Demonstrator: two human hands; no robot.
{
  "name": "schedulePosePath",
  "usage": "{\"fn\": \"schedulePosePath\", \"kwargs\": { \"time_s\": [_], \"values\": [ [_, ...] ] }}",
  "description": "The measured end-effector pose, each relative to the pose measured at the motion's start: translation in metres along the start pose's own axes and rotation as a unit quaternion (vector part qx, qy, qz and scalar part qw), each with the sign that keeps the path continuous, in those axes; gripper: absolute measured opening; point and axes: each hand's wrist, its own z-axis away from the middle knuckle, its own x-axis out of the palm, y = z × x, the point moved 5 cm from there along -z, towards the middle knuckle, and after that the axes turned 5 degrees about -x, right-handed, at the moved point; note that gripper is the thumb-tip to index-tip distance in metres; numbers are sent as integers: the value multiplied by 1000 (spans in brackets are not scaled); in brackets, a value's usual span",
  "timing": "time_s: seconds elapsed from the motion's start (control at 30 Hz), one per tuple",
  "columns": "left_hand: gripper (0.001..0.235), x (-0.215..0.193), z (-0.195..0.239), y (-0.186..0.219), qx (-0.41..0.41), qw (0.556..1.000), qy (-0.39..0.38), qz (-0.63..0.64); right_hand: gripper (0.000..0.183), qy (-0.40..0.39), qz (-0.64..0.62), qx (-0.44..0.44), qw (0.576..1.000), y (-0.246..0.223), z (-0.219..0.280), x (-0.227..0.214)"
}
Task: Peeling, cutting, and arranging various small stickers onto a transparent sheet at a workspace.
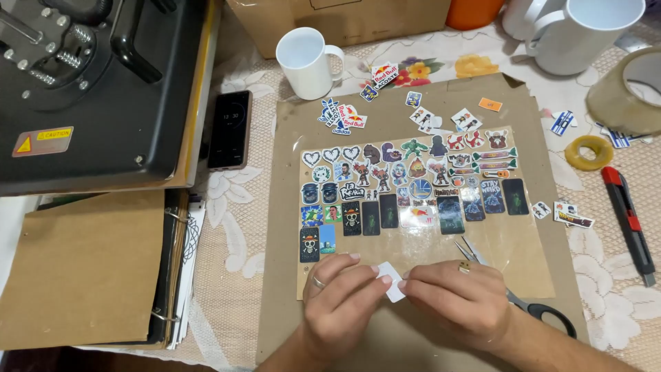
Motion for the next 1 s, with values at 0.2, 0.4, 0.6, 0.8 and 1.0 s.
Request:
{"fn": "schedulePosePath", "kwargs": {
  "time_s": [0.2, 0.4, 0.6, 0.8, 1.0],
  "values": [
    [11, 0, -4, -2, -8, 1000, -9, 26, 10, -3, -6, -2, 1000, 0, -1, 0],
    [5, 3, 0, -3, -25, 998, -29, 52, 12, -29, -9, -6, 1000, 2, 3, 5],
    [4, -12, 16, -1, -46, 996, -46, 64, 12, -138, -101, -12, 985, -2, 13, 23],
    [39, -13, 71, -21, -276, 951, -4, 141, 11, -89, -314, 188, 926, 4, -4, 33],
    [39, -27, 68, -37, -255, 966, -41, 21, 21, -164, -249, 553, 777, 53, 2, 74]
  ]
}}
